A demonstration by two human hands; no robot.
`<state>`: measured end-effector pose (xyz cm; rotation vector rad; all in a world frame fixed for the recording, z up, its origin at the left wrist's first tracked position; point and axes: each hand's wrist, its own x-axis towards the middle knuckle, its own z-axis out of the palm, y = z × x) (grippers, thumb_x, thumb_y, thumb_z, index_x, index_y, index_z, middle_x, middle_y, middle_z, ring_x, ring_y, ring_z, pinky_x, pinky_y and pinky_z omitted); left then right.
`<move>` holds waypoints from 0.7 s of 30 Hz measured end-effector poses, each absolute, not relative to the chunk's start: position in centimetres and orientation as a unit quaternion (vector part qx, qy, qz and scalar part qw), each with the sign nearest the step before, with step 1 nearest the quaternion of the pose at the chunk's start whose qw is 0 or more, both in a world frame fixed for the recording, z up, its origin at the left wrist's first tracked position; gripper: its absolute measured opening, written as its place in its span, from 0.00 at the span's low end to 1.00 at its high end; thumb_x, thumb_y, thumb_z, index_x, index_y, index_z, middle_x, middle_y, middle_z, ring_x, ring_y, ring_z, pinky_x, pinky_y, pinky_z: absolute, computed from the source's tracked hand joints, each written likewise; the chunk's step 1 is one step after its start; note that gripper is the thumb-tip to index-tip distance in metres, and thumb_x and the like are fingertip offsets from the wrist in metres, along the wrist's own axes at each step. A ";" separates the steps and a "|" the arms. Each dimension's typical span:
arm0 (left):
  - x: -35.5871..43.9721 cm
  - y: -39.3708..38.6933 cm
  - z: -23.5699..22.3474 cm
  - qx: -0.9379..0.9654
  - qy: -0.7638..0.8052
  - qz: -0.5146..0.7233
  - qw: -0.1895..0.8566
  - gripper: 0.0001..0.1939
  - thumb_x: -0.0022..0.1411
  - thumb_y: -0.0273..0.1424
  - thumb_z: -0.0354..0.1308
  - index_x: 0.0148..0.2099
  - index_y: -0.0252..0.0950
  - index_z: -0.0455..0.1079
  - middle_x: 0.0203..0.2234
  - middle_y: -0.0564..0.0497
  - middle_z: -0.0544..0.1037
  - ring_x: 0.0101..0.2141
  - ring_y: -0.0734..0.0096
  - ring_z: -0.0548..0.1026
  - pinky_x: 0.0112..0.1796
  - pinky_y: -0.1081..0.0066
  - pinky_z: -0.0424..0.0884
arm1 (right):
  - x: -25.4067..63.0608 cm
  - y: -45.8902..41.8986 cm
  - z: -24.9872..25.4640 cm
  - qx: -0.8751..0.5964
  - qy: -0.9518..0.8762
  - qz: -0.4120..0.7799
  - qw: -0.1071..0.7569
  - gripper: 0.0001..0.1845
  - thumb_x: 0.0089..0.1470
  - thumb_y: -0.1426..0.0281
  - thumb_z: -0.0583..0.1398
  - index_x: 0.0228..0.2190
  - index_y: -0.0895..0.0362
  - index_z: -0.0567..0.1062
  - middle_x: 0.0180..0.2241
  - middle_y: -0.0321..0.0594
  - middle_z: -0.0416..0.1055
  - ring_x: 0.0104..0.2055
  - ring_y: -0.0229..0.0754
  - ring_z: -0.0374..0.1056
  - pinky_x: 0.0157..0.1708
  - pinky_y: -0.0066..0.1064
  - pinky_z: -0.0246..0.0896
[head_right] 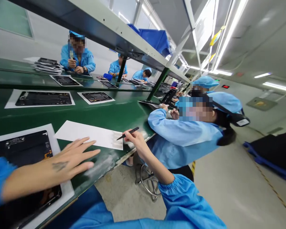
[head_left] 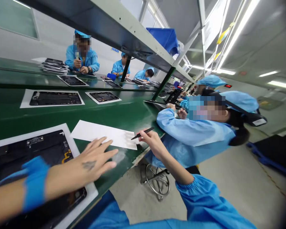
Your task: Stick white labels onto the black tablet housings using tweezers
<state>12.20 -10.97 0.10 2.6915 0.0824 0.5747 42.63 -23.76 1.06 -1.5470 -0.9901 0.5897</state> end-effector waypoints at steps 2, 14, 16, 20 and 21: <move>16.5 -10.7 0.9 0.972 0.025 0.118 0.202 0.25 0.72 0.49 0.46 0.67 0.50 0.60 0.69 0.48 0.55 0.68 0.47 0.52 0.64 0.45 0.53 | 42.9 -24.1 0.7 -0.673 -0.416 0.274 0.547 0.27 0.48 0.46 0.67 0.32 0.58 0.80 0.27 0.40 0.77 0.32 0.42 0.72 0.38 0.33 0.67; 20.7 -12.3 -1.6 0.982 0.032 0.075 0.172 0.28 0.73 0.51 0.40 0.70 0.50 0.55 0.70 0.39 0.50 0.68 0.37 0.45 0.63 0.35 0.43 | 42.8 -24.2 2.5 -0.706 -0.438 0.327 0.450 0.27 0.49 0.44 0.64 0.29 0.58 0.79 0.27 0.43 0.79 0.29 0.41 0.70 0.29 0.31 0.59; 20.9 -12.4 -1.6 0.982 0.031 0.081 0.168 0.28 0.73 0.50 0.41 0.70 0.50 0.56 0.69 0.38 0.51 0.68 0.37 0.46 0.63 0.35 0.44 | 42.6 -24.0 2.8 -0.710 -0.437 0.326 0.446 0.26 0.49 0.45 0.64 0.27 0.57 0.79 0.26 0.42 0.79 0.27 0.40 0.68 0.27 0.30 0.57; 21.1 -12.6 -2.1 0.981 0.026 0.115 0.157 0.27 0.73 0.50 0.41 0.69 0.49 0.57 0.68 0.39 0.55 0.68 0.39 0.49 0.62 0.35 0.46 | 42.6 -24.1 3.1 -0.718 -0.428 0.331 0.438 0.27 0.48 0.45 0.65 0.27 0.57 0.80 0.25 0.43 0.79 0.25 0.38 0.65 0.26 0.30 0.56; 21.1 -12.7 -2.3 0.980 0.026 0.124 0.154 0.27 0.73 0.49 0.41 0.69 0.50 0.57 0.67 0.40 0.55 0.68 0.40 0.49 0.62 0.35 0.46 | 42.6 -24.2 3.1 -0.721 -0.422 0.335 0.435 0.27 0.47 0.44 0.65 0.27 0.58 0.80 0.25 0.43 0.79 0.25 0.39 0.65 0.26 0.30 0.57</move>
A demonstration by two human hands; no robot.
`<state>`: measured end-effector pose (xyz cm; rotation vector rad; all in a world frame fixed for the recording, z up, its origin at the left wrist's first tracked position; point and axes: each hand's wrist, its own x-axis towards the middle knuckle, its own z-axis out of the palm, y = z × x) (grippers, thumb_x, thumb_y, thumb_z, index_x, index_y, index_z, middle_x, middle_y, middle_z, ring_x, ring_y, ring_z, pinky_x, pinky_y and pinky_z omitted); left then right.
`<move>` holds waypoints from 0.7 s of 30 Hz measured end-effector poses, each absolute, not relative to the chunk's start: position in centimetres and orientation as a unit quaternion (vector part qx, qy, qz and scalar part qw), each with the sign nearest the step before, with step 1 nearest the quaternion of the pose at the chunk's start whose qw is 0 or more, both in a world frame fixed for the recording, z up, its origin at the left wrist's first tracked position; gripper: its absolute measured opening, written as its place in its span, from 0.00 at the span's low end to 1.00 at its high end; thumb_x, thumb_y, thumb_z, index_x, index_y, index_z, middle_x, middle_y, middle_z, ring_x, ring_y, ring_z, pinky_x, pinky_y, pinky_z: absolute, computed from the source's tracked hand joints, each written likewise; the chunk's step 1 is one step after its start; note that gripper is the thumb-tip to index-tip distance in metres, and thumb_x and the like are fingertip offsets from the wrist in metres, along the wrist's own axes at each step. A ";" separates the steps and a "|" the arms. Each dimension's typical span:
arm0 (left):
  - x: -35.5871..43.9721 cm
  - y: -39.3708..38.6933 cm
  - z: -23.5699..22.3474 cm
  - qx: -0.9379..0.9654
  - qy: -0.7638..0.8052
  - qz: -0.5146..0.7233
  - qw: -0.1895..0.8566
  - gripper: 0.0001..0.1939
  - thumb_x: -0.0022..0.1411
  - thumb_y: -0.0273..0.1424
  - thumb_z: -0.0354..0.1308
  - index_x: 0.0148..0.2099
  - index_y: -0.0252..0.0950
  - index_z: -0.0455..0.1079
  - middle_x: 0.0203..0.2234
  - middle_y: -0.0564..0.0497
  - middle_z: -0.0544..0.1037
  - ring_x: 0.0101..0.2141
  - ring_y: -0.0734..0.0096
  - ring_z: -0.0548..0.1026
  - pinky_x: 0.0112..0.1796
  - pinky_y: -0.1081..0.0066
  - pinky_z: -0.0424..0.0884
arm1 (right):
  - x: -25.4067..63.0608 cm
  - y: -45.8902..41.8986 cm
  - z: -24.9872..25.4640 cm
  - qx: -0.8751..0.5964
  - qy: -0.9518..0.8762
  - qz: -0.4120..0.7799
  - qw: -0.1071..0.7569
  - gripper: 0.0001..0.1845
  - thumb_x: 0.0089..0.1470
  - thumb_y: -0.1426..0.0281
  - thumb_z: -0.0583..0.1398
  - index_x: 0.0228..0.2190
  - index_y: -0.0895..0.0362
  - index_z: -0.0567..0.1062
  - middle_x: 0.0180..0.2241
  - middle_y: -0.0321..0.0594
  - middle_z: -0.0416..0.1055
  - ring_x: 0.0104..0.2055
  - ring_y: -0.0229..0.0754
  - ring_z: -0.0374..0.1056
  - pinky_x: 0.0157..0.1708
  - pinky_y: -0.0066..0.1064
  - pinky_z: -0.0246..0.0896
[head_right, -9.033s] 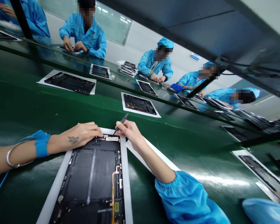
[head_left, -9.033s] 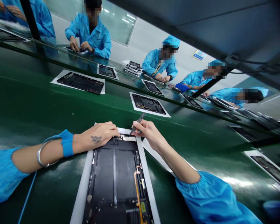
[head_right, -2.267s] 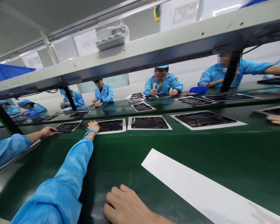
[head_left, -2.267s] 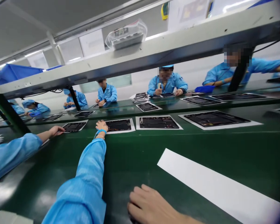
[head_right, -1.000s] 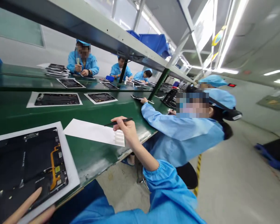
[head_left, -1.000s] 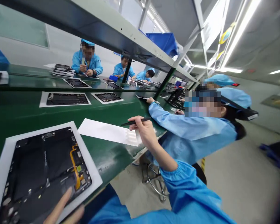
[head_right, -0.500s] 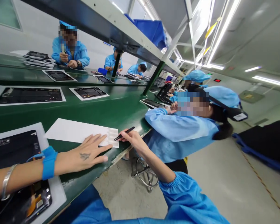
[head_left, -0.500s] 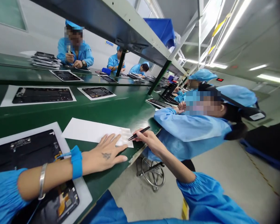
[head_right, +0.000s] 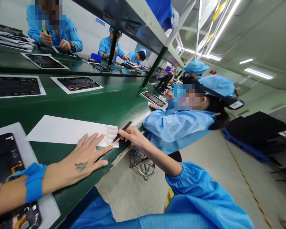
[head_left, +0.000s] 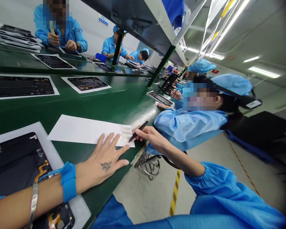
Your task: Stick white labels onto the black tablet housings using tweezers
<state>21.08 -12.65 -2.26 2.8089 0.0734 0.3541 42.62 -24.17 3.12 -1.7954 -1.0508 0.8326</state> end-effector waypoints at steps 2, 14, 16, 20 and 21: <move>21.1 -12.8 -2.5 0.979 0.027 0.134 0.149 0.26 0.73 0.49 0.42 0.68 0.50 0.58 0.67 0.40 0.56 0.67 0.40 0.50 0.62 0.35 0.46 | 42.7 -24.2 3.2 -0.728 -0.413 0.338 0.430 0.28 0.46 0.43 0.65 0.26 0.58 0.80 0.25 0.44 0.79 0.24 0.39 0.65 0.26 0.30 0.57; 21.6 -12.8 -1.4 0.987 0.047 0.084 0.127 0.24 0.72 0.44 0.48 0.67 0.50 0.60 0.67 0.39 0.57 0.66 0.37 0.52 0.61 0.34 0.48 | 42.0 -24.1 2.5 -0.725 -0.384 0.313 0.479 0.24 0.44 0.48 0.68 0.25 0.57 0.79 0.23 0.40 0.75 0.24 0.37 0.63 0.26 0.30 0.56; 21.7 -12.8 -1.8 0.985 0.051 0.100 0.132 0.23 0.72 0.44 0.49 0.66 0.50 0.61 0.67 0.41 0.57 0.66 0.38 0.53 0.61 0.34 0.48 | 41.9 -24.1 2.4 -0.715 -0.362 0.316 0.508 0.25 0.43 0.47 0.69 0.24 0.57 0.79 0.23 0.40 0.74 0.25 0.37 0.63 0.28 0.30 0.57; 21.8 -13.4 -1.6 0.983 0.046 0.080 0.159 0.24 0.72 0.46 0.47 0.67 0.50 0.60 0.67 0.41 0.57 0.67 0.39 0.52 0.61 0.34 0.49 | 41.1 -23.6 3.5 -0.666 -0.315 0.315 0.599 0.26 0.39 0.46 0.71 0.26 0.56 0.79 0.25 0.38 0.72 0.28 0.38 0.64 0.29 0.29 0.61; 21.6 -13.3 -1.1 0.984 0.043 0.076 0.158 0.25 0.72 0.48 0.49 0.67 0.50 0.59 0.68 0.41 0.56 0.67 0.38 0.50 0.61 0.34 0.49 | 40.8 -23.6 3.9 -0.656 -0.309 0.308 0.615 0.27 0.37 0.45 0.71 0.27 0.56 0.79 0.26 0.38 0.71 0.29 0.39 0.65 0.29 0.29 0.61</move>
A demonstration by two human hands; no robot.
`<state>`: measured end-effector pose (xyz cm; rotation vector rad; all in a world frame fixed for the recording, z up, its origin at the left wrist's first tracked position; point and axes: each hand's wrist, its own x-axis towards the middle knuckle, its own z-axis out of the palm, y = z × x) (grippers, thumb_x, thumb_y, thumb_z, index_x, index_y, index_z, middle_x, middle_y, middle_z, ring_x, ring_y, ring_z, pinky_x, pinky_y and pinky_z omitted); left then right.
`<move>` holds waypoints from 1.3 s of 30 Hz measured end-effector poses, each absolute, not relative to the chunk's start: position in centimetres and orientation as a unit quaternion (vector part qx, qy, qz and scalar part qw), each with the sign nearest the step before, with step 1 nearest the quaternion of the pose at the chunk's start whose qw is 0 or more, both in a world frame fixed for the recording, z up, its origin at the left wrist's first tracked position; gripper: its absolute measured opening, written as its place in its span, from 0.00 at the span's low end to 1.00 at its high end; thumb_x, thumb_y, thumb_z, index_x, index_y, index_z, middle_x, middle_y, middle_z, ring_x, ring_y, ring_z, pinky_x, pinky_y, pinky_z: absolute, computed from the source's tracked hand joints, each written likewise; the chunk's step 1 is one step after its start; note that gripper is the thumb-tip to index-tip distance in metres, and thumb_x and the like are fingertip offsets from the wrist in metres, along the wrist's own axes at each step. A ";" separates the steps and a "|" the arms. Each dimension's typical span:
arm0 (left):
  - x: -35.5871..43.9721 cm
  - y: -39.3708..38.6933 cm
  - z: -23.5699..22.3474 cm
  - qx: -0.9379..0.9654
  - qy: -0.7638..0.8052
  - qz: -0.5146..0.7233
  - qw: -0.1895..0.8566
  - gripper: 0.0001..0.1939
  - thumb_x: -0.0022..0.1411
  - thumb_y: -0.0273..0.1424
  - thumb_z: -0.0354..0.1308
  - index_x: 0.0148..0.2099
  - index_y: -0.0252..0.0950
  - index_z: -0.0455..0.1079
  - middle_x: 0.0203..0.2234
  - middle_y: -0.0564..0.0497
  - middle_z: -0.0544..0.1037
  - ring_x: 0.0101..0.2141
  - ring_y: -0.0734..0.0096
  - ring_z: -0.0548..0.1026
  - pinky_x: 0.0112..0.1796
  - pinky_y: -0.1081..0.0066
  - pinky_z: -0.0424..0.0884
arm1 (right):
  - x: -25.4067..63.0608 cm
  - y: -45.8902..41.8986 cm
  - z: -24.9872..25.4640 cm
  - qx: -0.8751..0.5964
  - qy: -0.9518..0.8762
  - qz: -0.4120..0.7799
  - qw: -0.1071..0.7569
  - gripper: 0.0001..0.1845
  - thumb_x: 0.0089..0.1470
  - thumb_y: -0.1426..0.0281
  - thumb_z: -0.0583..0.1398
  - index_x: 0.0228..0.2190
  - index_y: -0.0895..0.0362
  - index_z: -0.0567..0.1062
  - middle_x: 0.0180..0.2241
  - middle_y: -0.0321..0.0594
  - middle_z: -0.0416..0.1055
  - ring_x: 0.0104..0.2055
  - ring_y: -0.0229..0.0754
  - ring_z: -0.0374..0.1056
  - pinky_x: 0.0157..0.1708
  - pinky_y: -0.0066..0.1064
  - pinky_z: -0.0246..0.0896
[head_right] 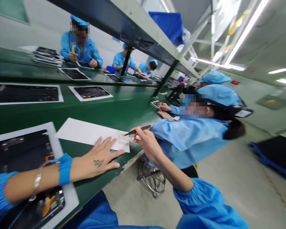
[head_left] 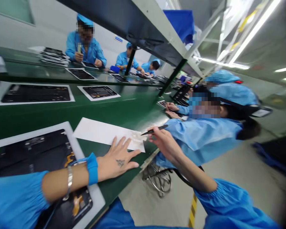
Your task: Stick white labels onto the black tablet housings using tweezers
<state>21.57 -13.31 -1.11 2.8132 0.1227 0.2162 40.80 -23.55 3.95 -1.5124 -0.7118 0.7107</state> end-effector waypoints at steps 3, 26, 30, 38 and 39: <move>19.7 -11.3 1.1 0.985 0.052 0.120 0.109 0.29 0.70 0.49 0.52 0.69 0.49 0.56 0.70 0.40 0.51 0.68 0.39 0.46 0.61 0.36 0.49 | 40.7 -23.6 5.0 -0.665 -0.298 0.276 0.627 0.29 0.30 0.45 0.74 0.27 0.54 0.80 0.27 0.38 0.71 0.31 0.41 0.65 0.29 0.31 0.63; -0.9 -2.1 -0.8 0.939 0.241 0.231 0.081 0.15 0.76 0.29 0.43 0.47 0.35 0.72 0.41 0.47 0.76 0.42 0.66 0.72 0.44 0.67 0.69 | 22.7 -2.9 1.7 -0.521 -0.515 0.492 0.471 0.33 0.33 0.39 0.69 0.21 0.57 0.72 0.18 0.32 0.64 0.26 0.39 0.66 0.35 0.35 0.66; -0.7 -2.6 -0.5 0.940 0.237 0.235 0.075 0.16 0.75 0.28 0.42 0.45 0.33 0.72 0.40 0.47 0.76 0.41 0.66 0.73 0.44 0.67 0.70 | 23.0 -3.1 1.1 -0.523 -0.507 0.507 0.461 0.31 0.37 0.42 0.69 0.19 0.56 0.68 0.19 0.34 0.65 0.27 0.39 0.67 0.34 0.33 0.65; -0.4 -2.8 -0.3 0.942 0.249 0.214 0.068 0.17 0.74 0.26 0.42 0.45 0.34 0.73 0.40 0.46 0.76 0.41 0.65 0.73 0.45 0.66 0.70 | 23.1 -3.1 1.2 -0.543 -0.498 0.509 0.446 0.30 0.37 0.42 0.69 0.19 0.56 0.69 0.19 0.34 0.65 0.28 0.41 0.69 0.35 0.34 0.66; -0.4 -2.9 -0.4 0.942 0.252 0.210 0.067 0.17 0.74 0.26 0.41 0.45 0.34 0.73 0.40 0.45 0.76 0.41 0.64 0.73 0.45 0.66 0.70 | 23.2 -3.1 1.2 -0.545 -0.500 0.506 0.444 0.30 0.37 0.42 0.69 0.19 0.56 0.69 0.19 0.35 0.66 0.28 0.41 0.69 0.35 0.35 0.66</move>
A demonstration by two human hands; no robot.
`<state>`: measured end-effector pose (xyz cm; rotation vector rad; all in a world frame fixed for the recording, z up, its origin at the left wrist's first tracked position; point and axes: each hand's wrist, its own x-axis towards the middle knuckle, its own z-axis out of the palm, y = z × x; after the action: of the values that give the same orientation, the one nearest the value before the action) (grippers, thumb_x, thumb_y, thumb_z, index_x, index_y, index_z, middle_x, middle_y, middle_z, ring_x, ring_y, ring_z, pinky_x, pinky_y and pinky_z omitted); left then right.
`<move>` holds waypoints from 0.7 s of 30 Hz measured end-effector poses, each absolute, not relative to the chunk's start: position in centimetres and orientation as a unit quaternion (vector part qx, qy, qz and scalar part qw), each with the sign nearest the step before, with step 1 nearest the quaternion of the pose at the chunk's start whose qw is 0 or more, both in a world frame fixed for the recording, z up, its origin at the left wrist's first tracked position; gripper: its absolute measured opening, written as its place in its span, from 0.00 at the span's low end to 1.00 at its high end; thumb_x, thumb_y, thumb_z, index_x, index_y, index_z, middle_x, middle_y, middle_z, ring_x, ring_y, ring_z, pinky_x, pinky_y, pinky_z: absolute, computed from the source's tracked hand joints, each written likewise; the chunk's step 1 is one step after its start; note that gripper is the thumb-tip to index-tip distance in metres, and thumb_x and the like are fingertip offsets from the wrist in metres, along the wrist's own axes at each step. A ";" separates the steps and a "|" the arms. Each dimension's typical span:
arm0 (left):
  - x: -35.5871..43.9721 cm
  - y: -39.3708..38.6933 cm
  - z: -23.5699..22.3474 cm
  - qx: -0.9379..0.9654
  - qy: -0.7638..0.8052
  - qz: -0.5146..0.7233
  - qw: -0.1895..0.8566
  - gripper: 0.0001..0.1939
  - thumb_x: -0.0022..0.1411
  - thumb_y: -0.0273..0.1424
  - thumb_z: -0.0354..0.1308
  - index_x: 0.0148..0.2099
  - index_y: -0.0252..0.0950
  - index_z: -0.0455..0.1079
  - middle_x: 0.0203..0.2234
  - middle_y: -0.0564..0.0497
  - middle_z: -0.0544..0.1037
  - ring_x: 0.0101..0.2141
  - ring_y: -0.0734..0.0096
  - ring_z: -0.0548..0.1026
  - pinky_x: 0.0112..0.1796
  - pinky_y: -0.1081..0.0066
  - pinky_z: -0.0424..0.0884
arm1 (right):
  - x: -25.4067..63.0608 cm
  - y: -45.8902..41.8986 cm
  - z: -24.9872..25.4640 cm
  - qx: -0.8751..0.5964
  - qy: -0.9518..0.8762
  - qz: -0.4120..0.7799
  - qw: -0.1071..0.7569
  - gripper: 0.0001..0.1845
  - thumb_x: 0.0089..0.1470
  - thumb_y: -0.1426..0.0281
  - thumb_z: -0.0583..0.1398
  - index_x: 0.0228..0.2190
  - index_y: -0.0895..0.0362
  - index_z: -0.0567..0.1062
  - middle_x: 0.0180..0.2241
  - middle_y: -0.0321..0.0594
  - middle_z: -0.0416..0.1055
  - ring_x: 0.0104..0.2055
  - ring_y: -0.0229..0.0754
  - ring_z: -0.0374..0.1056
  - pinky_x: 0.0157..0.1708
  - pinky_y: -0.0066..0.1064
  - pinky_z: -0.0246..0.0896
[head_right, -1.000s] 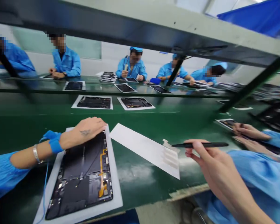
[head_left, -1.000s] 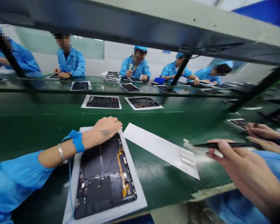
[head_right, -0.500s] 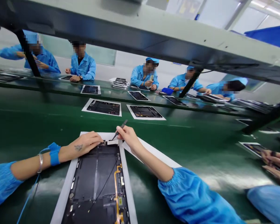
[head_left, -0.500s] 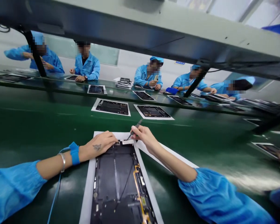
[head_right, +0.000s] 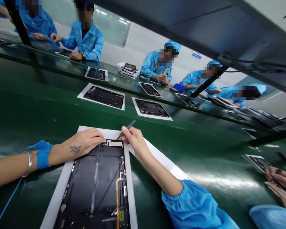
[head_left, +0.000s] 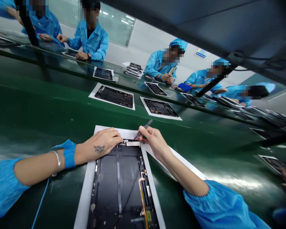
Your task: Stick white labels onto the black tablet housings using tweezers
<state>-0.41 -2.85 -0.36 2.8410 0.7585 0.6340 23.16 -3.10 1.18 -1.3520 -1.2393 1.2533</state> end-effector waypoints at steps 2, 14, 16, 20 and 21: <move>-0.4 -2.9 -0.4 0.942 0.258 0.205 0.068 0.17 0.74 0.26 0.41 0.46 0.34 0.73 0.40 0.45 0.75 0.42 0.65 0.73 0.45 0.66 0.71 | 23.2 -3.1 1.2 -0.548 -0.503 0.503 0.440 0.30 0.37 0.42 0.69 0.19 0.56 0.69 0.20 0.35 0.66 0.29 0.42 0.69 0.36 0.35 0.66; -0.3 -2.9 -0.4 0.942 0.251 0.209 0.071 0.17 0.75 0.25 0.41 0.46 0.33 0.73 0.40 0.46 0.76 0.41 0.65 0.72 0.44 0.66 0.71 | 23.2 -3.0 1.5 -0.542 -0.513 0.512 0.426 0.31 0.39 0.42 0.69 0.17 0.56 0.68 0.21 0.37 0.67 0.28 0.40 0.67 0.36 0.35 0.66; -0.3 -2.9 -0.3 0.943 0.247 0.213 0.066 0.17 0.74 0.25 0.41 0.45 0.33 0.73 0.40 0.46 0.76 0.40 0.65 0.72 0.44 0.66 0.70 | 23.3 -3.0 1.5 -0.544 -0.511 0.511 0.426 0.30 0.39 0.43 0.69 0.18 0.56 0.70 0.21 0.36 0.67 0.28 0.40 0.68 0.37 0.35 0.66; -0.3 -2.9 -0.2 0.944 0.248 0.211 0.058 0.17 0.74 0.25 0.42 0.45 0.33 0.73 0.39 0.46 0.76 0.40 0.65 0.72 0.44 0.66 0.70 | 23.3 -3.0 1.4 -0.548 -0.514 0.506 0.424 0.30 0.40 0.43 0.69 0.19 0.56 0.71 0.21 0.36 0.67 0.29 0.41 0.68 0.38 0.36 0.67; -0.3 -2.9 -0.2 0.944 0.248 0.209 0.058 0.17 0.75 0.25 0.42 0.45 0.33 0.73 0.40 0.46 0.76 0.40 0.65 0.72 0.44 0.66 0.70 | 23.3 -3.0 1.4 -0.548 -0.514 0.505 0.425 0.30 0.39 0.43 0.69 0.19 0.56 0.70 0.21 0.36 0.67 0.29 0.41 0.69 0.38 0.36 0.67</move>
<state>-0.35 -2.94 -0.16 2.8619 0.7506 0.6332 23.33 -3.02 1.43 -1.3701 -1.2863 1.2631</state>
